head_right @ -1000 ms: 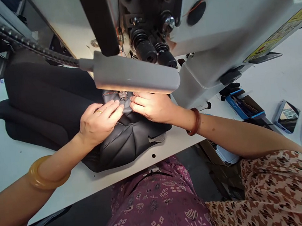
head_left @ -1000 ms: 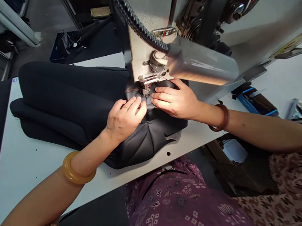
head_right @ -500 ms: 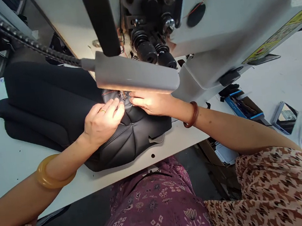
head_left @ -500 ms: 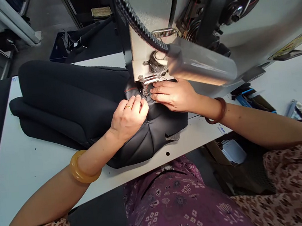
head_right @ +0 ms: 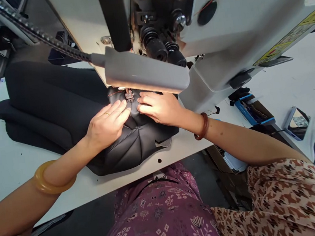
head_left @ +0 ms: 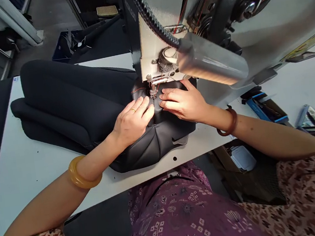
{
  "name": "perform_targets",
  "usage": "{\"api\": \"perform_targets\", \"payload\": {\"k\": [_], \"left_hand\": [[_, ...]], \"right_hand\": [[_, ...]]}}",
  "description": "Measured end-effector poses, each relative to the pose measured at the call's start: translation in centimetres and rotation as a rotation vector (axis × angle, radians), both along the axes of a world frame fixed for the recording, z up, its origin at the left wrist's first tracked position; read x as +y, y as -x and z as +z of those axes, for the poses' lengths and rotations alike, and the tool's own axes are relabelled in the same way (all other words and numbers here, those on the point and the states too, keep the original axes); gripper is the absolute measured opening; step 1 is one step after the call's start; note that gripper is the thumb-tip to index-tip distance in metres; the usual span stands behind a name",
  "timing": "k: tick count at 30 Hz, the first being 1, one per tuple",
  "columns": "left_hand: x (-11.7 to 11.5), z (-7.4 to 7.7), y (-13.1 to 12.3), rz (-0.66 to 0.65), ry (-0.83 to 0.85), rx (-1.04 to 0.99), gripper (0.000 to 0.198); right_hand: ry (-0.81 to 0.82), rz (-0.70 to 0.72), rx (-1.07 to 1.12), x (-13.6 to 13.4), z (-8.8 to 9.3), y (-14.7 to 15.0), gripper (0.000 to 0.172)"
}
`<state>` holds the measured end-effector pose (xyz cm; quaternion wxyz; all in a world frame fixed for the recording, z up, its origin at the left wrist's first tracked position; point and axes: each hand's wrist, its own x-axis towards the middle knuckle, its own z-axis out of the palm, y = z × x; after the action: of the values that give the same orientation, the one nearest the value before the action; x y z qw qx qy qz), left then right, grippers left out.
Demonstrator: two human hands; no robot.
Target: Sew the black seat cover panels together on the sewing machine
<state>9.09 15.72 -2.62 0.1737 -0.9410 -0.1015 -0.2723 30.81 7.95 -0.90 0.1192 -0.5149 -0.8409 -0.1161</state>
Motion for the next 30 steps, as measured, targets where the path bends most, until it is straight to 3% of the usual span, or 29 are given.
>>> {"api": "perform_targets", "payload": {"k": [10, 18, 21, 23, 25, 27, 28, 30], "left_hand": [[-0.7, -0.2, -0.9, 0.103, 0.095, 0.042, 0.038], [-0.6, -1.0, -0.7, 0.088, 0.176, 0.023, 0.039], [-0.5, -1.1, -0.4, 0.075, 0.171, 0.006, 0.038], [-0.5, -1.0, -0.3, 0.063, 0.173, -0.005, 0.039], [-0.4, -1.0, -0.2, 0.065, 0.195, -0.008, 0.039], [-0.3, -0.8, -0.4, 0.074, 0.232, -0.013, 0.038], [-0.3, -0.8, -0.5, 0.077, 0.241, -0.02, 0.037], [-0.3, -0.5, -0.8, 0.082, 0.236, -0.046, 0.034]], "right_hand": [[0.011, 0.017, 0.028, 1.4, 0.1, -1.0, 0.032], [-0.053, 0.053, 0.094, 3.0, 0.2, -1.7, 0.029], [-0.119, 0.049, 0.109, 0.9, 0.1, -0.9, 0.025], [-0.11, 0.04, 0.224, -2.5, -1.3, 0.2, 0.022], [0.076, -0.041, 0.501, -6.5, -3.9, 1.2, 0.021], [0.438, -0.314, 0.86, -9.5, -7.2, 1.9, 0.018], [0.539, -0.455, 1.04, -10.1, -8.8, 2.1, 0.017], [0.612, -0.558, 1.199, -9.6, -11.4, 2.3, 0.024]]}}
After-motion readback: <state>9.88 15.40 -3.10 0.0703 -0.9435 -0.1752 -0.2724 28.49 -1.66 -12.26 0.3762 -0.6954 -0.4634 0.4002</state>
